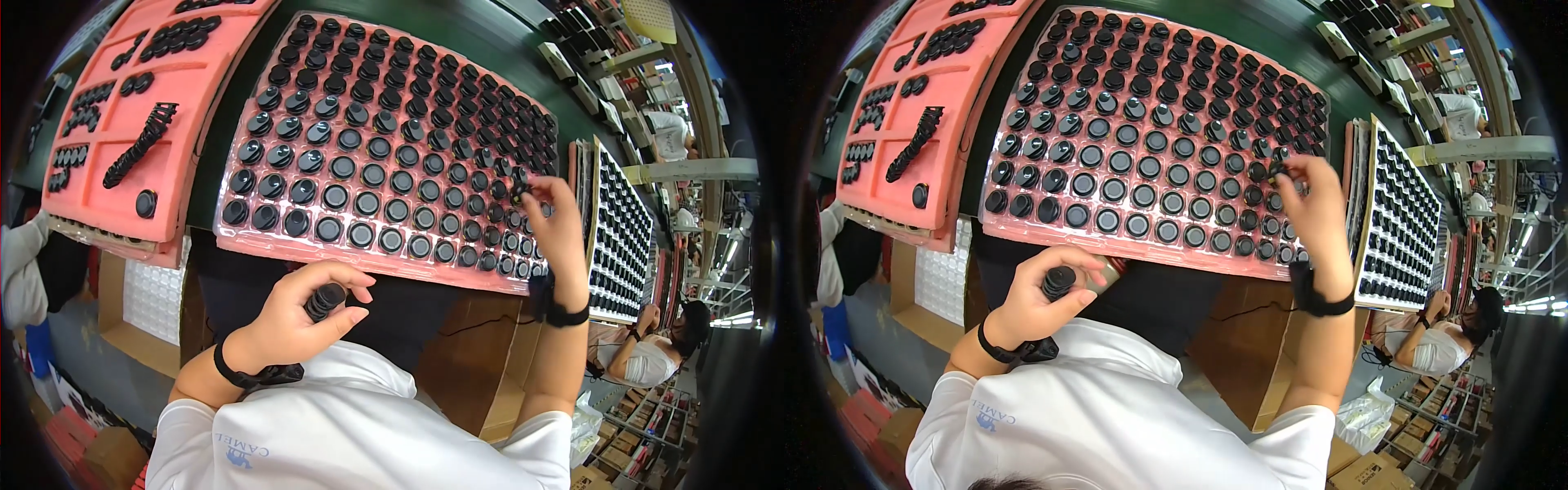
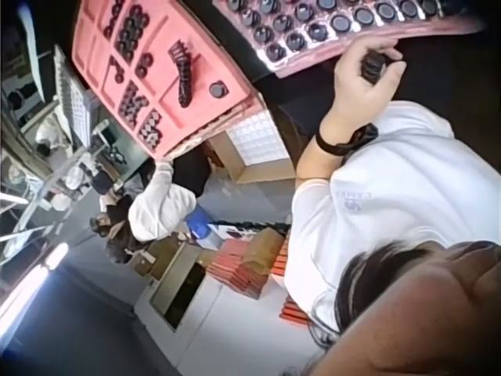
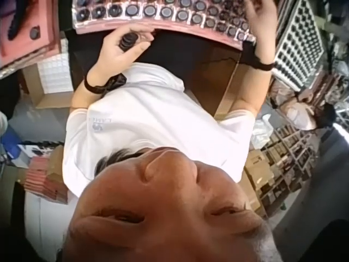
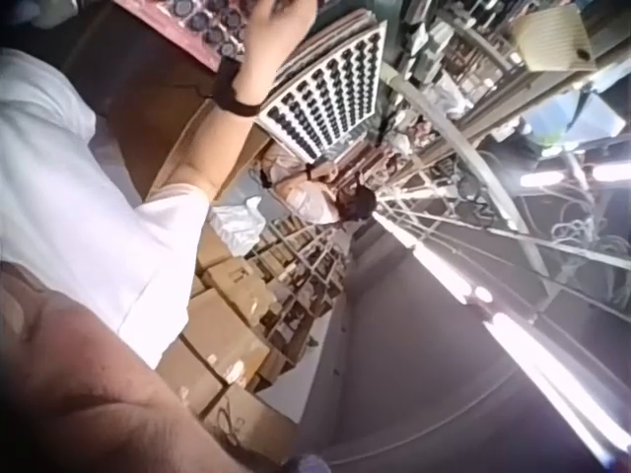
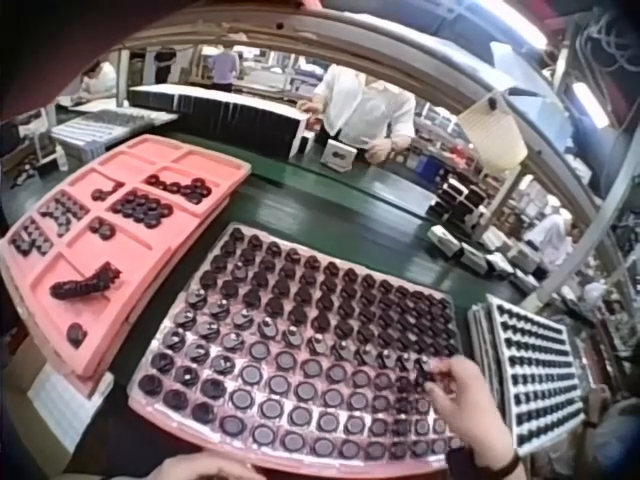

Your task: Manually assembling small circular components into plastic housings at an industrial workstation.

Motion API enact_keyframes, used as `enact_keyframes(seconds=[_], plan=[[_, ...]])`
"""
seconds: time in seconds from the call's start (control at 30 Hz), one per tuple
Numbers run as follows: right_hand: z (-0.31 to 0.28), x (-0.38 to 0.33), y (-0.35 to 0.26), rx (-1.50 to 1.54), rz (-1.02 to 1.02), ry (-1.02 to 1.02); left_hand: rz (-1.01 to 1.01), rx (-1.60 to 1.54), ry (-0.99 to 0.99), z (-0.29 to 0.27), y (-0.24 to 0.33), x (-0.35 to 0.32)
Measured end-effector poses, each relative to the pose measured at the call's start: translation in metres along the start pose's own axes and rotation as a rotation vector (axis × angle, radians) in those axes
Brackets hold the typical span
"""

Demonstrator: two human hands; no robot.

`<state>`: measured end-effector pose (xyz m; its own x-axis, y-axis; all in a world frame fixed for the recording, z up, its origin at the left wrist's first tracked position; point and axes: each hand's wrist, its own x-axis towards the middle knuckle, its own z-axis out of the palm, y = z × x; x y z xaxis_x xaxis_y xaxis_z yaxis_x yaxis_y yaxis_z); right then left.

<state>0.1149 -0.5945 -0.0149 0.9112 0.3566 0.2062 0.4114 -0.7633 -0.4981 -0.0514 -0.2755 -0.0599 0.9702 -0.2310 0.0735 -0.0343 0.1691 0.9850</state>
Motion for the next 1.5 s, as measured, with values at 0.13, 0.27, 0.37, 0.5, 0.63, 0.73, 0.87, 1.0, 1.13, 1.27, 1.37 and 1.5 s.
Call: enact_keyframes(seconds=[0.13,0.27,0.37,0.5,0.63,0.73,0.87,1.0,1.13,1.27,1.37,1.5], plan=[[-0.013,0.017,0.051,-0.189,0.09,0.009,0.025,0.038,-0.012,0.001,-0.002,0.001],[-0.011,0.022,0.078,-0.27,0.083,-0.028,-0.001,0.05,-0.013,0.0,-0.002,-0.001],[-0.005,0.026,0.076,-0.27,0.088,-0.049,-0.007,0.033,-0.021,-0.001,-0.003,-0.003],[-0.002,0.022,0.056,-0.329,0.029,-0.007,-0.088,-0.018,-0.049,0.0,0.001,-0.001],[0.007,0.011,-0.012,-0.322,-0.179,0.013,-0.111,-0.056,-0.092,0.005,-0.002,0.004],[0.029,-0.009,-0.081,0.16,-0.139,-0.254,-0.059,-0.026,-0.102,0.008,-0.011,0.006],[0.051,-0.027,-0.134,0.39,-0.413,-0.464,-0.034,-0.023,-0.134,0.011,-0.013,0.005],[0.063,-0.034,-0.145,0.427,-0.438,-0.49,-0.088,-0.065,-0.152,0.013,-0.006,0.006],[0.053,-0.024,-0.131,0.491,-0.428,-0.392,-0.107,-0.018,-0.19,0.007,-0.008,0.002],[0.028,-0.01,-0.086,0.188,-0.176,-0.244,-0.152,0.0,-0.19,0.002,-0.008,-0.001],[0.01,-0.003,-0.029,0.025,-0.005,-0.076,-0.175,-0.015,-0.181,-0.002,-0.01,-0.001],[-0.018,0.008,0.049,-0.244,0.067,-0.001,-0.177,-0.031,-0.154,-0.004,-0.012,-0.003]])
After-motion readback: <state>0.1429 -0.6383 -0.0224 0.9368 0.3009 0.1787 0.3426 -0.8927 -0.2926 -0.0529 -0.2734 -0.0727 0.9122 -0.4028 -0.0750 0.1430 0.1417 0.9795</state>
